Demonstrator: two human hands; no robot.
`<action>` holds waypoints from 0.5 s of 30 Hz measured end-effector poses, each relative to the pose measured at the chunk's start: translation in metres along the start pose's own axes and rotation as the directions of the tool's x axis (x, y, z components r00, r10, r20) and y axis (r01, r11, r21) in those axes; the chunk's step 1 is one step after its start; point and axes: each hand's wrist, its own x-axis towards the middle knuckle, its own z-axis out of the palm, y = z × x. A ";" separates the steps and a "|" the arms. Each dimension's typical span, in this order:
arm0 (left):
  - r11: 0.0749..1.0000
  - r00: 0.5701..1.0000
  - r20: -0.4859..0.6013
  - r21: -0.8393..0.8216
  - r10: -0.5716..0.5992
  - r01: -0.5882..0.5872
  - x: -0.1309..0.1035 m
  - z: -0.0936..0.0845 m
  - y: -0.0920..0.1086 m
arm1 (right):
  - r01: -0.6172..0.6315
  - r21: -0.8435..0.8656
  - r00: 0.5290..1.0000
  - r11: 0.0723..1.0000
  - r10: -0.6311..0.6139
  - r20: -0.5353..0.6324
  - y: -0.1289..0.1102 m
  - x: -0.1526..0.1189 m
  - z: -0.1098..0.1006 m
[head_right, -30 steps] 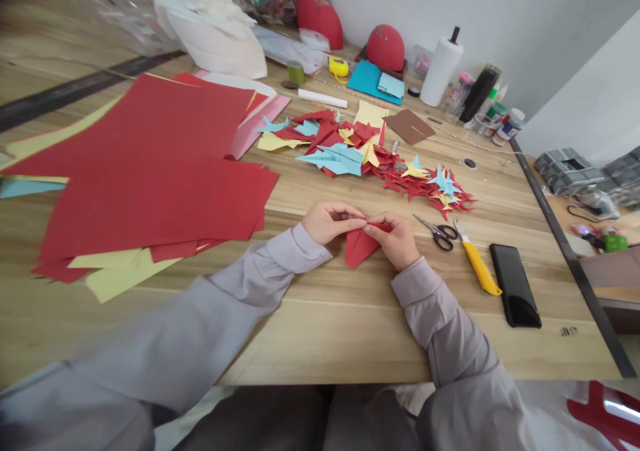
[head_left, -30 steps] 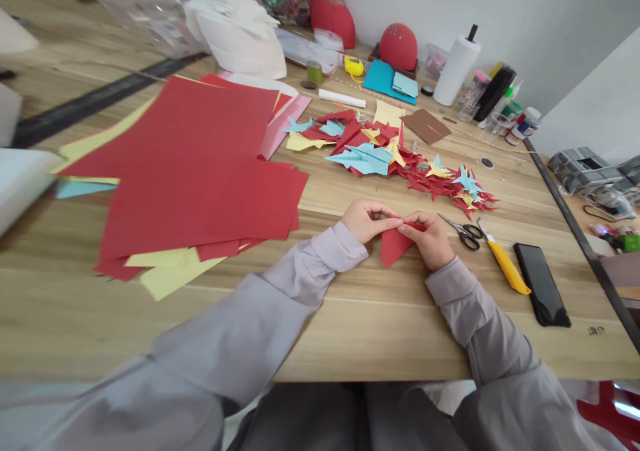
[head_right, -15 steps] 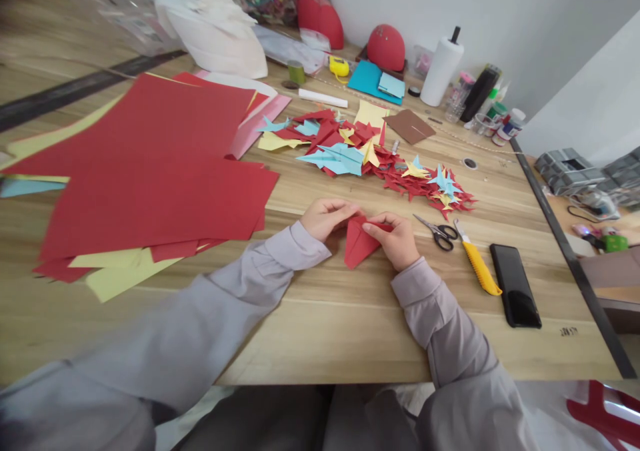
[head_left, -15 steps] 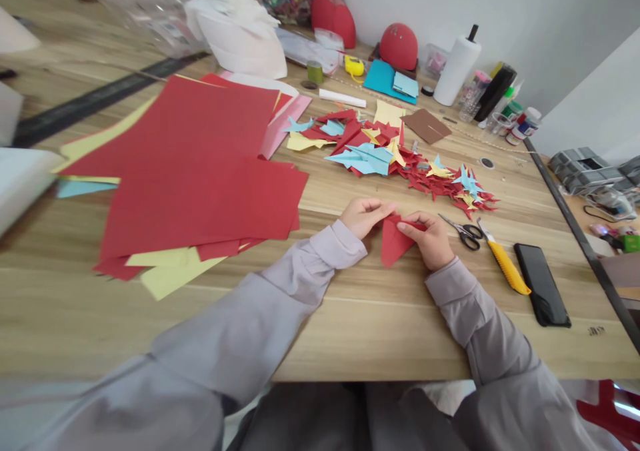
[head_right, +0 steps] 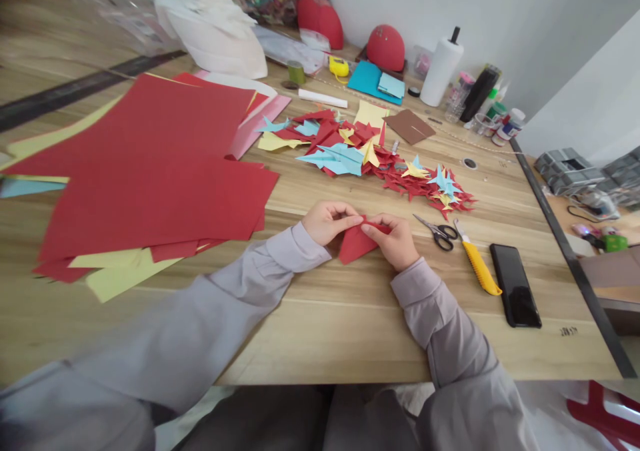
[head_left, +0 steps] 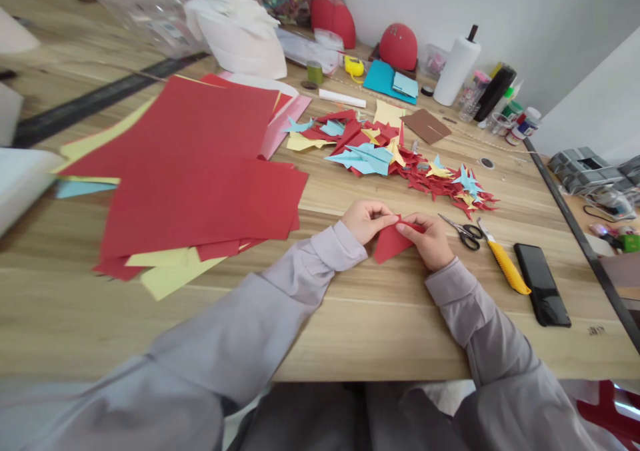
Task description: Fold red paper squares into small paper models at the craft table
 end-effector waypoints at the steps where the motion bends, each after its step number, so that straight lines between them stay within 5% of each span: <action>1: 1.000 1.000 0.003 -0.009 -0.013 0.013 0.000 0.000 -0.001 | -0.002 0.016 1.000 1.000 0.002 0.003 0.000 0.000 0.000; 15: 0.956 0.993 0.062 -0.270 -0.104 0.117 0.001 -0.002 0.000 | -0.121 0.238 0.992 0.964 0.106 0.073 0.008 0.002 -0.003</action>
